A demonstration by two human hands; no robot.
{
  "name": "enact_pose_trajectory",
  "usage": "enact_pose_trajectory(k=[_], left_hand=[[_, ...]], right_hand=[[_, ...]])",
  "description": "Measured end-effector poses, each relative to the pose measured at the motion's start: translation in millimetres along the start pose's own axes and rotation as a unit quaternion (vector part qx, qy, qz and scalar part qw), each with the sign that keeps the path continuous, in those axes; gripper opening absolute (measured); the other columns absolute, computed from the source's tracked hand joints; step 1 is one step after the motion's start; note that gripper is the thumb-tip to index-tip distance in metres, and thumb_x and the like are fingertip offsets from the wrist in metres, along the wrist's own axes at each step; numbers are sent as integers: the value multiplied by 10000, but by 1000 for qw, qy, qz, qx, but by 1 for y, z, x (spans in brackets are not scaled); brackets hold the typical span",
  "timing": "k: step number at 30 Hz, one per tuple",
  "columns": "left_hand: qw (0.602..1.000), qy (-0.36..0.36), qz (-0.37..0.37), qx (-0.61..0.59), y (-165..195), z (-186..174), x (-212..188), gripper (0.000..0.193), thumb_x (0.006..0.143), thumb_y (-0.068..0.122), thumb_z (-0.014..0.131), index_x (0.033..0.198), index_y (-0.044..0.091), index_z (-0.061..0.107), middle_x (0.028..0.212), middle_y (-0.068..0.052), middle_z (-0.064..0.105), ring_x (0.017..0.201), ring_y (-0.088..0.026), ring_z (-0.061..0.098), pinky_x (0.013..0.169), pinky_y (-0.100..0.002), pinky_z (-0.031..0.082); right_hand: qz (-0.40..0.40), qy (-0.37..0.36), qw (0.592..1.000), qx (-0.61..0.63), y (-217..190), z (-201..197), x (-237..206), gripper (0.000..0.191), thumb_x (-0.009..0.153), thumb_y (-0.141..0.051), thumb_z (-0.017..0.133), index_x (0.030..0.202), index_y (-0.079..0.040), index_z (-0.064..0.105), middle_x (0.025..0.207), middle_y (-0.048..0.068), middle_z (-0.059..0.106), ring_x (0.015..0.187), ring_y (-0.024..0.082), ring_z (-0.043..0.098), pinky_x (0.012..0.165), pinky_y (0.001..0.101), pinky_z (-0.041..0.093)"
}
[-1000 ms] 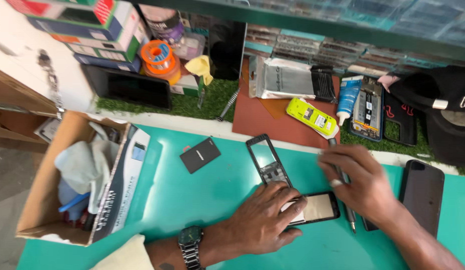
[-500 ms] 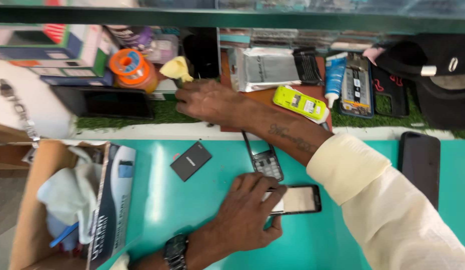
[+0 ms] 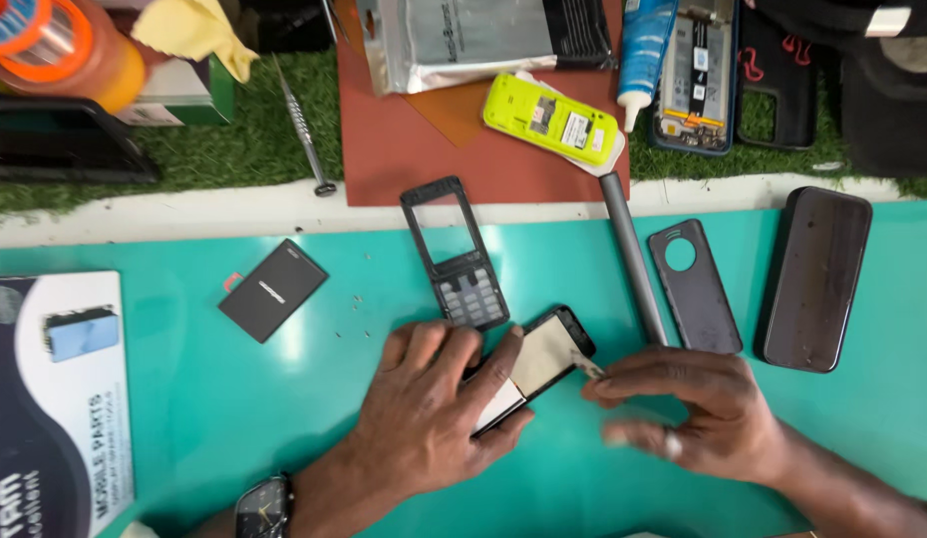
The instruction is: The person removes the back cover and battery from a yellow phone, then disassembles a black flip phone by removing its back cover, battery, and screws. They use a screwdriver to unscrew components and separate the front and back halves of the flip phone, exposing the internal screen and circuitry.
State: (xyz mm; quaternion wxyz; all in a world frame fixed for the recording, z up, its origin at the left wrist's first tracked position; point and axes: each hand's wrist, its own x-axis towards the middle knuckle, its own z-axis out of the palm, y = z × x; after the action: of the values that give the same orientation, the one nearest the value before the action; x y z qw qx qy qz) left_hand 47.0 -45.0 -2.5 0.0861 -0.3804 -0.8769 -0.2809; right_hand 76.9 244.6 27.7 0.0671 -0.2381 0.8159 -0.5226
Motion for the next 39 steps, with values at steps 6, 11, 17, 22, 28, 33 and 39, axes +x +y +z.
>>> enact_pose_trajectory(k=[6,11,17,22,28,33,39], left_hand=[[999,-21,-34,15,4,8,1,687,823,502,779,1365,102,643,1026,-64,504,996,-277,470,825,-478,407],[999,-27,-37,12,2,10,0,690,832,507,782,1378,108,644,1044,-59,502,995,-270,459,819,-465,397],[998,-46,-35,14,-1,12,-2,687,848,523,782,1379,107,650,1039,-54,493,984,-265,444,814,-461,382],[998,-45,-33,17,-2,15,-4,678,863,528,770,1384,111,651,1036,-46,485,987,-256,438,811,-453,370],[998,-56,-31,19,-3,14,-4,666,882,528,760,1380,98,653,1036,-43,487,978,-258,439,799,-455,374],[998,-48,-33,17,-3,14,-5,663,900,523,756,1395,96,644,1042,-49,484,980,-251,445,809,-453,391],[998,-44,-32,17,-3,14,-6,670,902,526,755,1398,92,635,1054,-52,496,987,-246,458,812,-453,396]], right_hand=[[150,128,967,-159,24,-10,-4,279,880,-40,755,1148,6,692,1002,85,790,935,179,798,763,303,682],[75,0,985,-158,30,-25,33,209,833,-105,840,1018,-55,757,974,82,753,878,165,757,731,287,626],[121,-3,992,22,29,-18,51,161,886,-82,751,1027,-25,696,1101,83,749,976,145,761,809,276,670],[145,23,989,8,32,-11,48,183,906,-58,760,1071,9,718,1073,97,772,971,147,781,797,276,657],[154,78,984,-46,23,3,53,208,912,-40,787,1100,25,724,974,90,770,933,139,780,745,251,680],[193,86,968,-133,13,8,57,230,854,-51,837,1060,7,755,836,67,783,584,110,653,442,245,451],[22,87,966,-242,-1,16,64,214,885,-52,817,1066,2,717,925,123,748,835,156,748,623,285,604]])
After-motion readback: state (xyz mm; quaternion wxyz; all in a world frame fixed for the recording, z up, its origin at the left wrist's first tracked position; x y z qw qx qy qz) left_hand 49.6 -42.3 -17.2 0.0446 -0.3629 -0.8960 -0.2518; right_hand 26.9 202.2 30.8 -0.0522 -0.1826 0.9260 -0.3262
